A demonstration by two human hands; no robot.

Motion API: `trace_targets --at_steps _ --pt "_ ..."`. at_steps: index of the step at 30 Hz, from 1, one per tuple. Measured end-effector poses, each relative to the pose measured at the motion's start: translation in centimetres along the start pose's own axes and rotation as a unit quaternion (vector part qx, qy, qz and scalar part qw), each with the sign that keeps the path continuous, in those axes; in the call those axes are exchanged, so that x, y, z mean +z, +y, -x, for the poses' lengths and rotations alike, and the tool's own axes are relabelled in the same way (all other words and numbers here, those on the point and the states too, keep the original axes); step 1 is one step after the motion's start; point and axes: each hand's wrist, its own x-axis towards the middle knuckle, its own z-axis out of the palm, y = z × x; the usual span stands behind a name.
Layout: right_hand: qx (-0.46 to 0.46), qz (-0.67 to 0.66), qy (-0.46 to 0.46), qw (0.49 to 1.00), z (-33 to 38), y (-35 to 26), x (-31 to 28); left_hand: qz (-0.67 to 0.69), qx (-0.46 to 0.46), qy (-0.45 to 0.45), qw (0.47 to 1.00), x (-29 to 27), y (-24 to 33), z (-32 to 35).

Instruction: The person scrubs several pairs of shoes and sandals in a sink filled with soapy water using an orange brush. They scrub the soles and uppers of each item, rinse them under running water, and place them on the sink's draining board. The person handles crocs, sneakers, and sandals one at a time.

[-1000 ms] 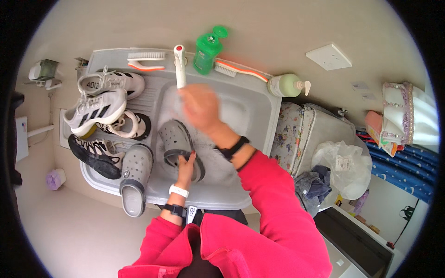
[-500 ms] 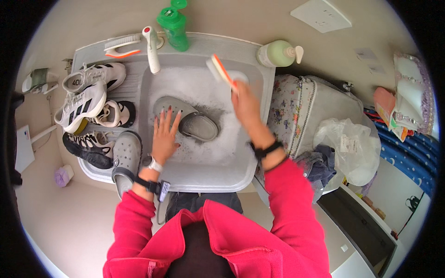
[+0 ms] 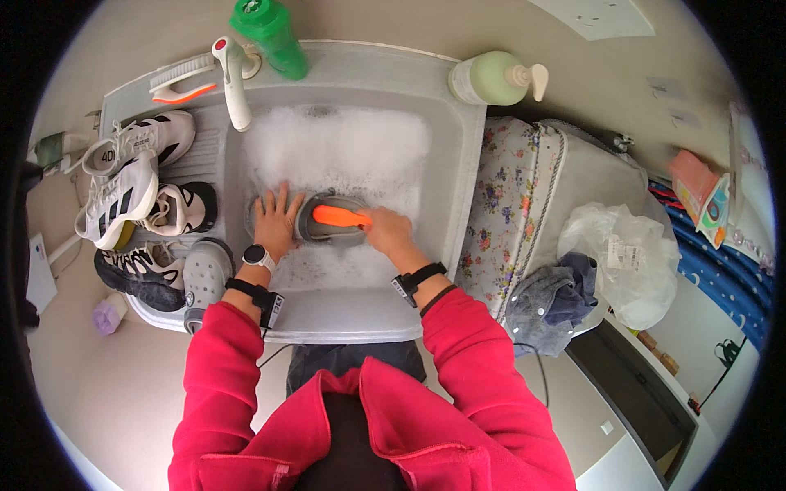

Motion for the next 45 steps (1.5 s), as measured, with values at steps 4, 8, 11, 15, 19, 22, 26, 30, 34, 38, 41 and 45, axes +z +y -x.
trace_targets --at_steps 4,8,11,15,19,22,26,30,34,38,41,45 --pt "0.031 -0.049 0.037 0.998 -0.5 0.3 0.9 0.075 -0.043 -0.088 0.992 0.7 -0.6 0.8" --pt "-0.075 0.039 0.209 0.974 -3.9 -3.5 2.6 0.132 -0.16 -0.071 0.976 1.4 -0.3 0.8" --pt "-0.213 0.066 0.151 0.963 -5.9 -6.5 1.8 0.133 -0.19 -0.041 0.972 1.4 0.6 1.0" --pt "-0.099 -0.144 0.14 0.975 -6.3 -5.6 -1.2 0.147 -0.209 -0.024 0.966 1.0 1.1 0.8" --pt "-0.168 -0.07 0.168 0.969 -6.8 -6.3 -3.3 0.124 -0.21 -0.004 0.97 1.0 1.2 0.5" --pt "-0.284 -0.073 0.194 0.936 -8.2 -8.9 -1.6 0.114 -0.207 0.009 0.972 1.3 1.1 0.5" --pt "-0.176 -0.134 0.094 0.971 -8.4 -5.4 -2.7 0.138 -0.199 -0.013 0.97 1.8 1.1 0.6" --pt "-0.245 -0.055 0.175 0.952 -8.5 -4.8 -0.7 0.141 -0.211 0.011 0.967 1.9 1.2 0.6" --pt "-0.177 -0.141 0.071 0.972 -9.0 -5.2 -1.1 0.129 -0.189 0.03 0.973 2.1 0.8 0.5" --pt "-0.25 -0.013 0.156 0.955 -9.0 -7.5 -1.2 0.136 -0.186 0.021 0.973 2.2 0.7 0.3" --pt "-0.235 -0.075 0.107 0.963 -9.0 -6.4 -1.7 0.107 -0.207 0.021 0.972 2.1 1.0 0.4" --pt "-0.231 -0.137 0.105 0.957 -8.7 -3.6 -2.1 0.162 -0.215 0.019 0.963 2.0 1.4 0.4"
